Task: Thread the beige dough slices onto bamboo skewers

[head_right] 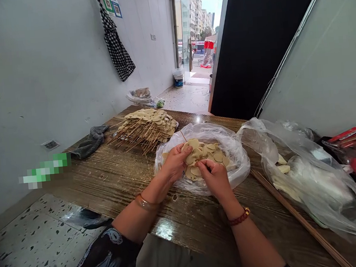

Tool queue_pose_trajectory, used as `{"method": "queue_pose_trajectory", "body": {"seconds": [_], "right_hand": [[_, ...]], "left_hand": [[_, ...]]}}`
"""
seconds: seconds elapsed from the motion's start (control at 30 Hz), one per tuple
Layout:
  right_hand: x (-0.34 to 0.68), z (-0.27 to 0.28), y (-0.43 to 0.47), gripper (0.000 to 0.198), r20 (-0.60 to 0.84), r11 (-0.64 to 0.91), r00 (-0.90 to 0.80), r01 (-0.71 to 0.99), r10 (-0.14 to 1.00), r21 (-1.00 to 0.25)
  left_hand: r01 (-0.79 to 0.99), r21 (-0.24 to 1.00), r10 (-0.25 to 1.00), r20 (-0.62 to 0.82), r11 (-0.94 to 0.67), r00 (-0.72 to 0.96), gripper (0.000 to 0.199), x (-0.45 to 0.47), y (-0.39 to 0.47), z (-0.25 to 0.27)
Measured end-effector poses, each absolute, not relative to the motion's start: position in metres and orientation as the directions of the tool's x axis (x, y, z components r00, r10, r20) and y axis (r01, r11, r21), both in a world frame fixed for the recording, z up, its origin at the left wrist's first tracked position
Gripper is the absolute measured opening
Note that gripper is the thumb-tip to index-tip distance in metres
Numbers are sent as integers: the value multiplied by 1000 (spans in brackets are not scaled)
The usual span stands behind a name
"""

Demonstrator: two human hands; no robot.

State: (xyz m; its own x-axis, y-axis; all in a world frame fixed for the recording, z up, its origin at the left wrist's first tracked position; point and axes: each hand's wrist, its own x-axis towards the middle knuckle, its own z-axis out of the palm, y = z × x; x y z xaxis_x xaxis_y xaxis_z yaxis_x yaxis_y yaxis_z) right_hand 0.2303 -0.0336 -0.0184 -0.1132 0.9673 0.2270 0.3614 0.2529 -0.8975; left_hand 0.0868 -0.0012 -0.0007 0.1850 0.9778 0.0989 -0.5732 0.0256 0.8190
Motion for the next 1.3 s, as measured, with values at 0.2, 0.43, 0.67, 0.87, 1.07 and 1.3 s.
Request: {"method": "queue_pose_trajectory", "body": {"seconds": [0.2, 0.43, 0.67, 0.87, 1.07, 1.3], "right_hand": [[237, -14, -32, 32, 244, 259, -87, 362, 966, -896], [255, -12, -21, 36, 294, 246, 193, 240, 936, -939], [260, -14, -16, 44, 320, 260, 274, 233, 907, -937], [255, -15, -19, 37, 315, 257, 217, 259, 924, -931], [250, -15, -21, 36, 295, 244, 178, 262, 939, -934], [248, -13, -22, 36, 306, 257, 142, 286, 941, -923]], "left_hand": [[-531, 846, 970, 95, 39, 224, 39, 91, -4, -1], [-7, 987, 978, 159, -159, 134, 27, 75, 4, -2], [715, 570, 883, 447, -405, 144, 18, 62, 10, -4], [836, 349, 869, 417, -424, 267, 23, 64, 9, -6], [931, 222, 910, 365, -291, 198, 27, 70, 10, -15], [897, 323, 896, 416, -303, 153, 16, 72, 16, -22]]}}
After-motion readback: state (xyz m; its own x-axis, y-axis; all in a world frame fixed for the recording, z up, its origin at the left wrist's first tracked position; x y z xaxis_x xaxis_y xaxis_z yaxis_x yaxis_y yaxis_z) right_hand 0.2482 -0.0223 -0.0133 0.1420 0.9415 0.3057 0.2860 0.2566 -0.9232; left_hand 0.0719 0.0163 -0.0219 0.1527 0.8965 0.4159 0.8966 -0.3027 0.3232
